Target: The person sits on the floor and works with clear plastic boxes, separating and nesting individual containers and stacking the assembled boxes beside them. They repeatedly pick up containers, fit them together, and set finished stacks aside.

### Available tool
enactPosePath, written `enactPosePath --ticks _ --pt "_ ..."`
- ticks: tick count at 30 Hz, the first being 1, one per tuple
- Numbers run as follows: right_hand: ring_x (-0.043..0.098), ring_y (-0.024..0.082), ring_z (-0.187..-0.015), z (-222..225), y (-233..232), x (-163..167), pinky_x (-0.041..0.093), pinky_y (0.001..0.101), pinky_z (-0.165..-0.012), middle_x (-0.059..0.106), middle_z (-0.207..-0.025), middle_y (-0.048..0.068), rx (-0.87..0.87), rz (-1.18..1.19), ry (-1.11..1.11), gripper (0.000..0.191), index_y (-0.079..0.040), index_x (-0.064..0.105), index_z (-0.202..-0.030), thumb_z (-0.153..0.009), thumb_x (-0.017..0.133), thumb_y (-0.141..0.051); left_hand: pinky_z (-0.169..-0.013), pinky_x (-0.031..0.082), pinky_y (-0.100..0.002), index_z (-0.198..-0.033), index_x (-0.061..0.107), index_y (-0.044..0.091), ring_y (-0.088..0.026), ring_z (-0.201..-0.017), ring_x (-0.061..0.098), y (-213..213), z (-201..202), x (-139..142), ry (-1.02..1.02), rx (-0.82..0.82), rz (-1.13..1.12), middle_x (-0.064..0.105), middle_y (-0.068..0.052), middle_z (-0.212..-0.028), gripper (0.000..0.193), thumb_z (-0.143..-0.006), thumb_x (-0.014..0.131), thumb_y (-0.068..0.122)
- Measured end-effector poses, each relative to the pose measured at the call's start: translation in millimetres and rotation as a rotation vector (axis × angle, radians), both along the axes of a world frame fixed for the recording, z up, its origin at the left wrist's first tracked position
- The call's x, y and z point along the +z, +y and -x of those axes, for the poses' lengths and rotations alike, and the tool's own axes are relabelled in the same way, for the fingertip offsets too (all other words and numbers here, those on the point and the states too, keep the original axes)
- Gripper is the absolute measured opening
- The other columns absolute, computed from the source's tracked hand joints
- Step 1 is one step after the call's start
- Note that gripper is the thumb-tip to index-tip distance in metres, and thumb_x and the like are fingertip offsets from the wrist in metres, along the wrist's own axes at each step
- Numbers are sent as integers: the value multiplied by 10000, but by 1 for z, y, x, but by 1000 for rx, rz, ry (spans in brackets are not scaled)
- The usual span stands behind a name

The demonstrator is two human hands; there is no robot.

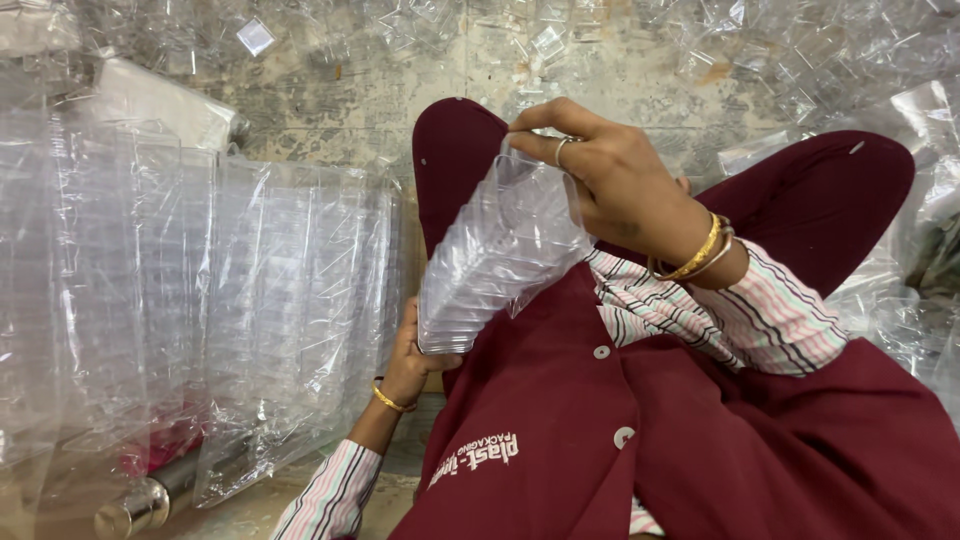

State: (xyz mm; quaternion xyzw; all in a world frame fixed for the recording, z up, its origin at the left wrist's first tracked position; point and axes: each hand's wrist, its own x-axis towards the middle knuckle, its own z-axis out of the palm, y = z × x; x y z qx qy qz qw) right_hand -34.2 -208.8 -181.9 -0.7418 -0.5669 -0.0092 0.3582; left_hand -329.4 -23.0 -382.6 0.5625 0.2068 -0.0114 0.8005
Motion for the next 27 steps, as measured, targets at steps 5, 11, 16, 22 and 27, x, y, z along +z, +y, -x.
enactPosePath --ticks 5,11,16,22,27 --pt "681 265 -832 -7 13 -2 548 367 -725 664 -1303 99 63 -8 15 507 -9 703 -1254 -822 506 167 -976 556 -403 -1360 457 105 -234 -1086 667 4 11 1 124 28 17 682 -70 -1151 876 -570 757 -123" --pt "691 300 -945 -11 30 -11 559 381 -799 663 -1292 125 111 -3 35 513 8 697 -1255 -809 497 164 -1001 535 -375 -1357 447 98 -225 -1111 657 3 14 4 158 46 -16 671 -65 -1173 882 -565 765 -121" --pt "667 346 -1137 -13 48 -22 557 403 -961 642 -1299 154 141 -20 69 517 24 681 -1255 -788 502 155 -982 546 -381 -1368 444 101 -247 -1099 671 5 14 9 221 63 18 679 -72 -1175 897 -549 749 -103" --pt "669 355 -1122 -19 63 -34 557 410 -955 632 -1312 158 163 21 95 561 31 675 -1257 -754 466 165 -986 541 -373 -1416 431 107 -239 -1136 661 7 17 18 315 97 51 664 -68 -1223 945 -553 723 -146" --pt "681 350 -1057 -24 73 -46 556 425 -898 635 -1331 144 172 86 43 597 29 688 -1256 -704 491 142 -990 541 -366 -1427 424 122 -232 -1149 657 9 17 21 395 96 54 667 -69 -1235 941 -572 696 -163"
